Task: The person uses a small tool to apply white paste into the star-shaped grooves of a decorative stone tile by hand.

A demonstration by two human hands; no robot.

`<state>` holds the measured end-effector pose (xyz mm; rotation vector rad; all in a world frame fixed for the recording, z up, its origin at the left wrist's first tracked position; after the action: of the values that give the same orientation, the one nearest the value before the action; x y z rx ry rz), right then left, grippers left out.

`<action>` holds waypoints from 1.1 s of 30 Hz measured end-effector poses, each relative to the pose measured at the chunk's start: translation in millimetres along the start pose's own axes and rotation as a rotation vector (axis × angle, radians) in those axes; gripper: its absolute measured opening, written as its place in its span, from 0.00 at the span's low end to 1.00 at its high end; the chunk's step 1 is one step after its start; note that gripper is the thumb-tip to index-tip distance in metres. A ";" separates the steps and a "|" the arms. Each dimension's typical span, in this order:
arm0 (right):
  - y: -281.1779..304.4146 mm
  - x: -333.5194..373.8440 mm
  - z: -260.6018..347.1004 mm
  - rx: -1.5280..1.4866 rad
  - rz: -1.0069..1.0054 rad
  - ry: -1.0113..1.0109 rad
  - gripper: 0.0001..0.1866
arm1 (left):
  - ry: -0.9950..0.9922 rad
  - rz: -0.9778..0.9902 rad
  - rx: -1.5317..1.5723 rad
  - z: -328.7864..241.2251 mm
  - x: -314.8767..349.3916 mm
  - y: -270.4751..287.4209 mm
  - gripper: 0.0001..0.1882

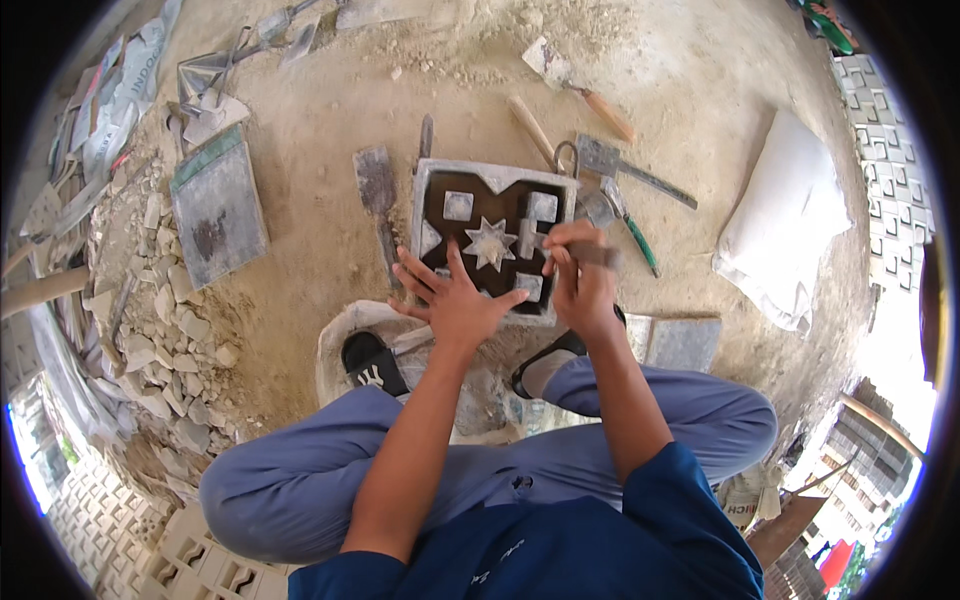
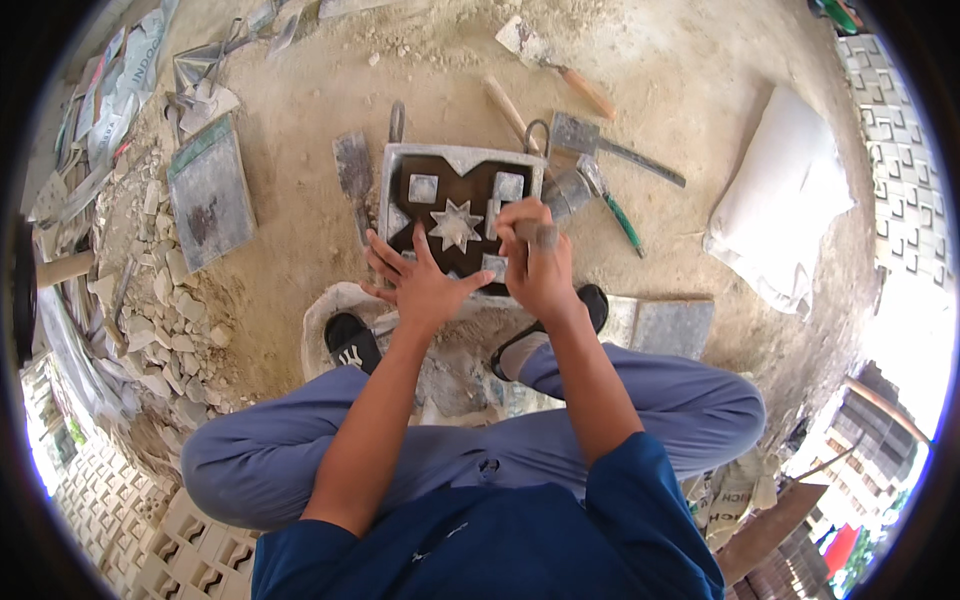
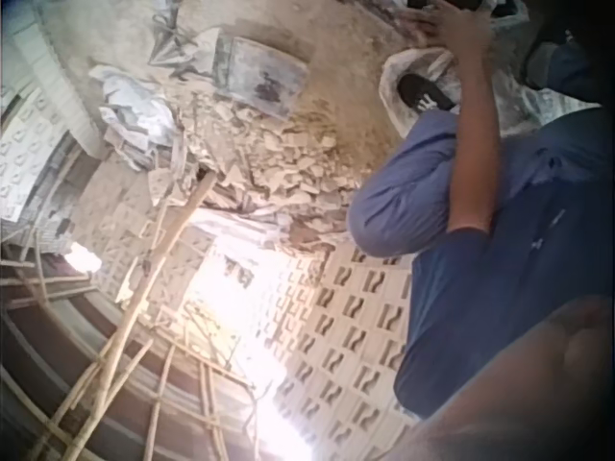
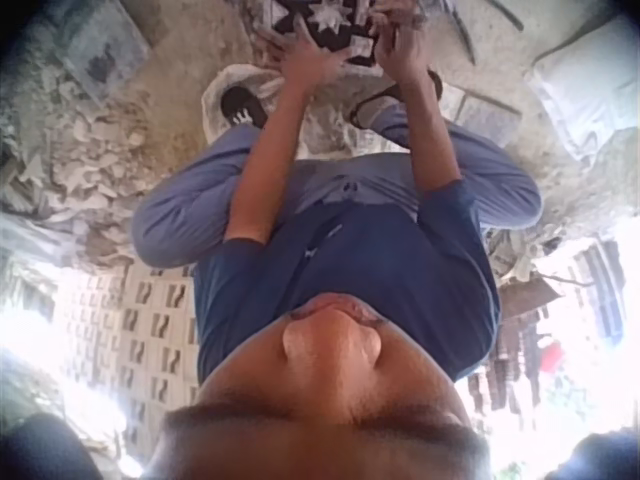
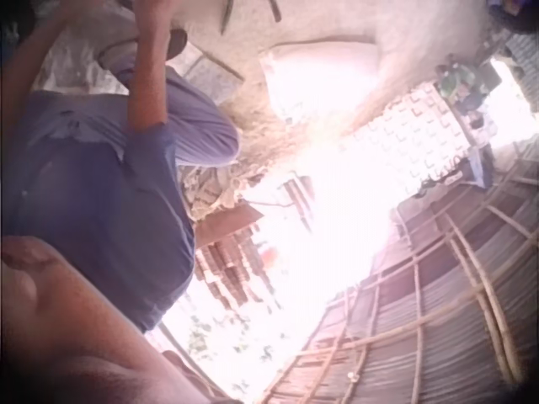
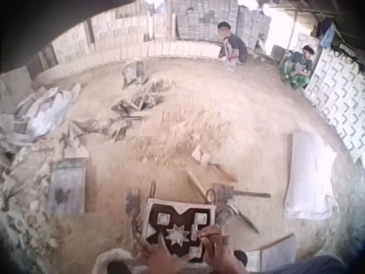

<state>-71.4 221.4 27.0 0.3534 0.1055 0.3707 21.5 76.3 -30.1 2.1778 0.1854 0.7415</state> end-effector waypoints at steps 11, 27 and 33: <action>14.3 2.2 47.5 -0.015 -0.002 0.109 0.11 | 0.011 0.013 0.020 -0.5 2.6 -1.4 0.72; 21.1 -41.5 71.0 0.030 -0.012 0.202 0.08 | 0.010 0.026 -0.009 2.2 0.3 -1.6 0.73; 9.7 -49.4 56.5 0.069 0.014 0.207 0.08 | 0.013 0.045 0.000 0.5 0.5 0.8 0.72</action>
<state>-111.2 193.5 85.1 0.3838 0.3190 0.4175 22.1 75.6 -29.6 2.1841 0.1440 0.7807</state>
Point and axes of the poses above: each hand's wrist, its own x-axis away from the middle knuckle, its own y-axis out of the back of the hand, z = x × y, the point moved 3 cm from there along -x, towards the middle knuckle, and after that the axes turned 13 degrees about -y, right-handed, at the moved point
